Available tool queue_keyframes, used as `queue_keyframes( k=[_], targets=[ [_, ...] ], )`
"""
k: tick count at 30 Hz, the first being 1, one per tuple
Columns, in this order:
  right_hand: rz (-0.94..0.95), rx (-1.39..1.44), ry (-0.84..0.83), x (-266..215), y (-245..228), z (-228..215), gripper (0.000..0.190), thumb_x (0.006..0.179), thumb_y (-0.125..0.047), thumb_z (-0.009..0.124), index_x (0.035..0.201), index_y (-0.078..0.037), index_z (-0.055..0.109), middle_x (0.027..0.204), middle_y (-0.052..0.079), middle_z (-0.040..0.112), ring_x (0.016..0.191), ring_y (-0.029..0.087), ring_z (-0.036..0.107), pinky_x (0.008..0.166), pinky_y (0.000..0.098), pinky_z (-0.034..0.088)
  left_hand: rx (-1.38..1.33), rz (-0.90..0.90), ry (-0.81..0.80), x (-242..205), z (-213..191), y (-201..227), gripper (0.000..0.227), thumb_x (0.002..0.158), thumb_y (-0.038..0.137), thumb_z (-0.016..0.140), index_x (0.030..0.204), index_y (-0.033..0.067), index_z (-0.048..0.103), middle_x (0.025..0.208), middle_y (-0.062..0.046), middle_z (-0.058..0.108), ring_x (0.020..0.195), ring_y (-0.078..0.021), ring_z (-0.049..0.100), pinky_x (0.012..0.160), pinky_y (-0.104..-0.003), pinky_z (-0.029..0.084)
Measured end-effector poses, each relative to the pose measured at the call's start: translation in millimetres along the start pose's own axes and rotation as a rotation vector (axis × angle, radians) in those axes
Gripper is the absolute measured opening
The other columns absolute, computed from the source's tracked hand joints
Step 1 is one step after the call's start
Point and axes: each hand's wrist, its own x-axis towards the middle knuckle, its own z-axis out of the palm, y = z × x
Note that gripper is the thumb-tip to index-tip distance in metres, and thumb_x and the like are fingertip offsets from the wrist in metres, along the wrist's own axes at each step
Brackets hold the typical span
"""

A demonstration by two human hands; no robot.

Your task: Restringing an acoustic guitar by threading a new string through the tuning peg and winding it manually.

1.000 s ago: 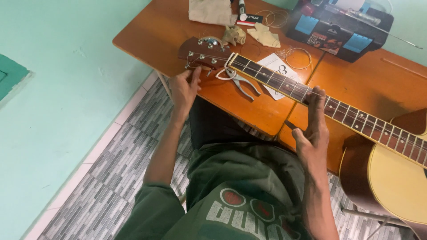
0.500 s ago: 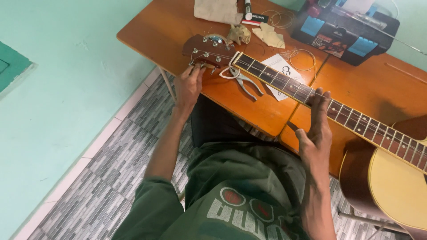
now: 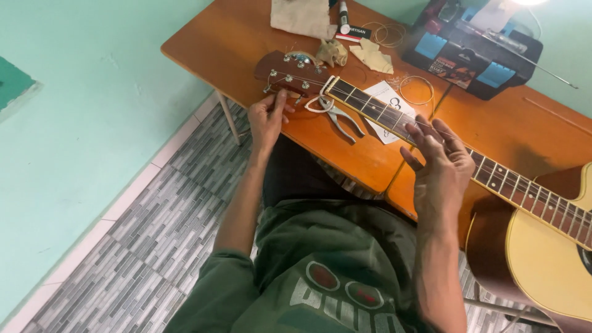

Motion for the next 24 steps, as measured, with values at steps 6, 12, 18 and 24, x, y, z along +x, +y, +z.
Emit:
queue_keyframes(
  k=[6, 12, 18, 24],
  targets=[
    [0.362, 0.009, -0.360, 8.3, -34.3, 16.8, 0.064, 0.088, -0.007, 0.051, 0.148, 0.009, 0.039, 0.151, 0.019, 0.056, 0.133, 0.035, 0.064, 0.078, 0.0348, 0.066, 0.004, -0.004, 0.068, -1.7, 3.8, -1.4, 0.041, 0.104, 0.040, 0.064, 0.082, 0.0090, 0.081, 0.062, -0.008, 0.073, 0.050, -0.0093, 0.063, 0.048, -0.022, 0.048],
    [0.598, 0.315, -0.474, 38.1, -10.8, 55.7, 0.065, 0.083, -0.006, 0.050, 0.144, 0.015, 0.039, 0.151, 0.022, 0.049, 0.131, 0.033, 0.061, 0.086, 0.0355, 0.060, 0.073, -0.081, 0.118, -9.6, 6.8, 30.3, 0.045, 0.103, 0.044, 0.064, 0.073, 0.0140, 0.079, 0.051, -0.004, 0.063, 0.051, -0.0099, 0.056, 0.053, -0.023, 0.047],
    [0.623, 0.332, -0.529, 38.4, 1.0, 103.4, 0.067, 0.082, -0.008, 0.048, 0.143, 0.016, 0.033, 0.152, 0.020, 0.039, 0.126, 0.025, 0.062, 0.086, 0.0327, 0.056, 0.044, -0.117, 0.146, -6.9, 9.1, 18.5, 0.049, 0.100, 0.052, 0.066, 0.071, 0.0152, 0.078, 0.050, -0.003, 0.061, 0.052, -0.0106, 0.056, 0.056, -0.024, 0.046],
    [0.551, -0.220, -0.352, 62.5, 8.7, 111.4, 0.027, 0.083, -0.007, 0.076, 0.105, 0.007, 0.069, 0.105, 0.015, 0.065, 0.082, 0.026, 0.079, 0.056, 0.0242, 0.061, 0.049, -0.120, 0.137, -9.9, 10.4, 19.7, 0.045, 0.102, 0.048, 0.064, 0.075, 0.0139, 0.079, 0.061, -0.006, 0.070, 0.058, -0.0120, 0.062, 0.061, -0.026, 0.049]
  ],
)
